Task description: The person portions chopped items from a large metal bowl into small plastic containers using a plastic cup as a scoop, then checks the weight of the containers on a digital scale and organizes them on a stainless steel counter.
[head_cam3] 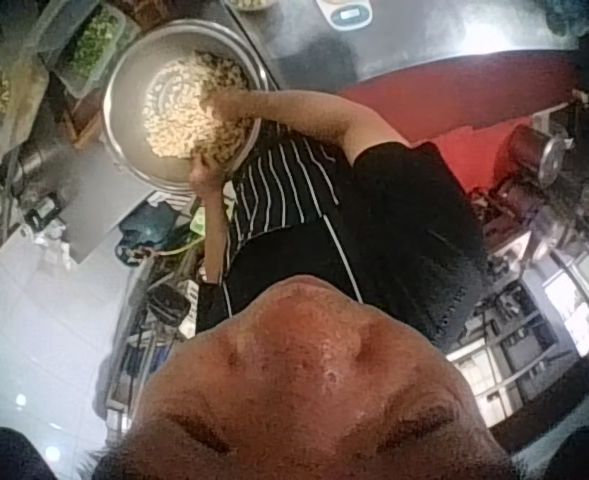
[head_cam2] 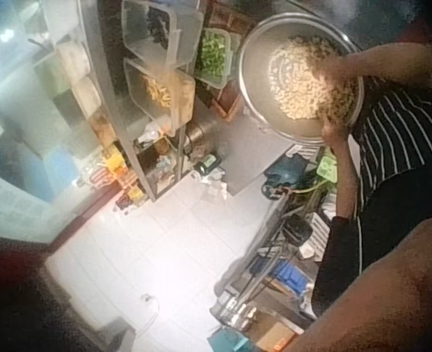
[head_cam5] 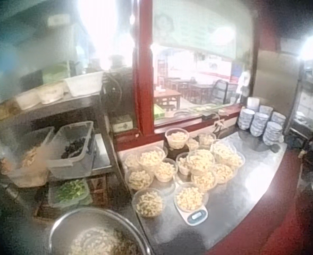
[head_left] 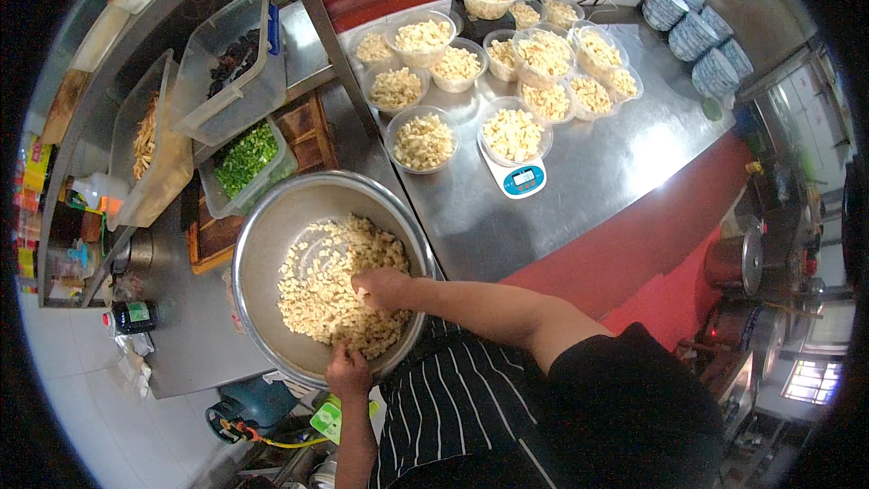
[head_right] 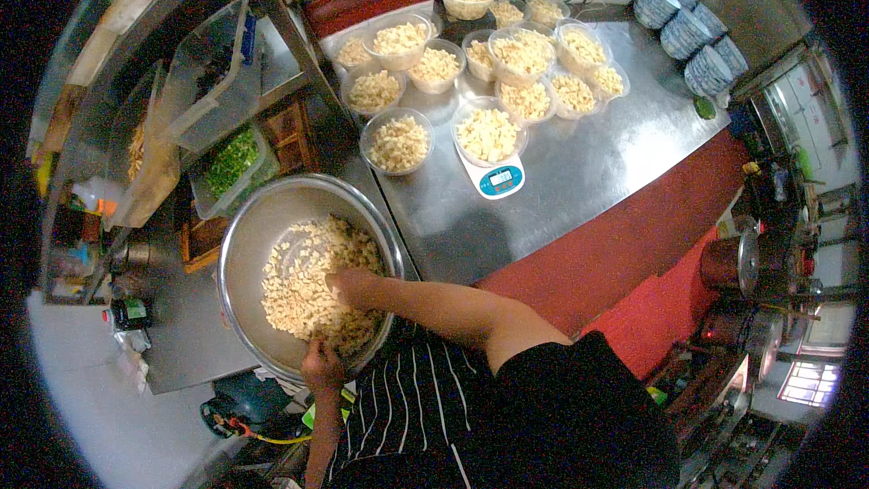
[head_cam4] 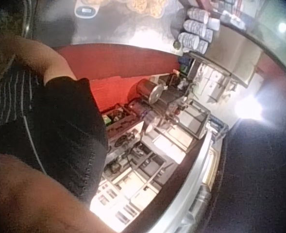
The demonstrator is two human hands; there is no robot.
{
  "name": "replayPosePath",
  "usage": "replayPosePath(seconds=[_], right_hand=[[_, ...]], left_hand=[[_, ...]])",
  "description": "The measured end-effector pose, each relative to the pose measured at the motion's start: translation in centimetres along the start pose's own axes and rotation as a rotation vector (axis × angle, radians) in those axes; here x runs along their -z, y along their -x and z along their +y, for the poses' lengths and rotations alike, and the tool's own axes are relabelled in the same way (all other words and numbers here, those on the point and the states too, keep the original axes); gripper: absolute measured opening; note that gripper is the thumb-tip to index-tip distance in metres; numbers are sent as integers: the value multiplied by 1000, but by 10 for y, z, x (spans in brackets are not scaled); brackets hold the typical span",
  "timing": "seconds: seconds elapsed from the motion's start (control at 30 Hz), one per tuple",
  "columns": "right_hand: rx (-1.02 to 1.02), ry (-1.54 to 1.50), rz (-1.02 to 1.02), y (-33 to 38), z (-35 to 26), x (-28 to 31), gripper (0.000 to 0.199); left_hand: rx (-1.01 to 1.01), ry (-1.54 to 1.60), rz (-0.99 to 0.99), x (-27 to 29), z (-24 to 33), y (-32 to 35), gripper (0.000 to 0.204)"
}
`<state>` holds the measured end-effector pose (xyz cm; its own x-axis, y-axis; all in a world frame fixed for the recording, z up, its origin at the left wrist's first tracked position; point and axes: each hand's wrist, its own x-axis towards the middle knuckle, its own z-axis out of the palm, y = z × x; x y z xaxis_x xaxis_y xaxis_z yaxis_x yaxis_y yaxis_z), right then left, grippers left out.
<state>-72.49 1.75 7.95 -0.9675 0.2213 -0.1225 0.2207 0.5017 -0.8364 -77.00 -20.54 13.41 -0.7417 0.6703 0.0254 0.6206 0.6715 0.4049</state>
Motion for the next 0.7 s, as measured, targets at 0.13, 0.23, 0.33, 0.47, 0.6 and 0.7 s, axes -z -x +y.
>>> replayPosePath(seconds=[0.13,0.23,0.33,0.47,0.6,0.7], right_hand=[[-349,-539,1,-2,-25,41,27],[-411,-749,226,12,-20,117,31],[-503,-601,602,32,-13,207,30],[-487,-55,876,72,71,282,34],[-317,413,997,112,127,299,31],[-417,-66,1167,128,107,296,27]], left_hand=[[-37,-1,37,-1,-10,3,25],[-70,13,69,-3,-9,2,25],[66,-58,-26,2,-11,6,24],[-32,-9,31,-4,-10,2,23],[-100,18,87,-9,-12,1,22],[-64,-1,77,-7,-15,5,22]])
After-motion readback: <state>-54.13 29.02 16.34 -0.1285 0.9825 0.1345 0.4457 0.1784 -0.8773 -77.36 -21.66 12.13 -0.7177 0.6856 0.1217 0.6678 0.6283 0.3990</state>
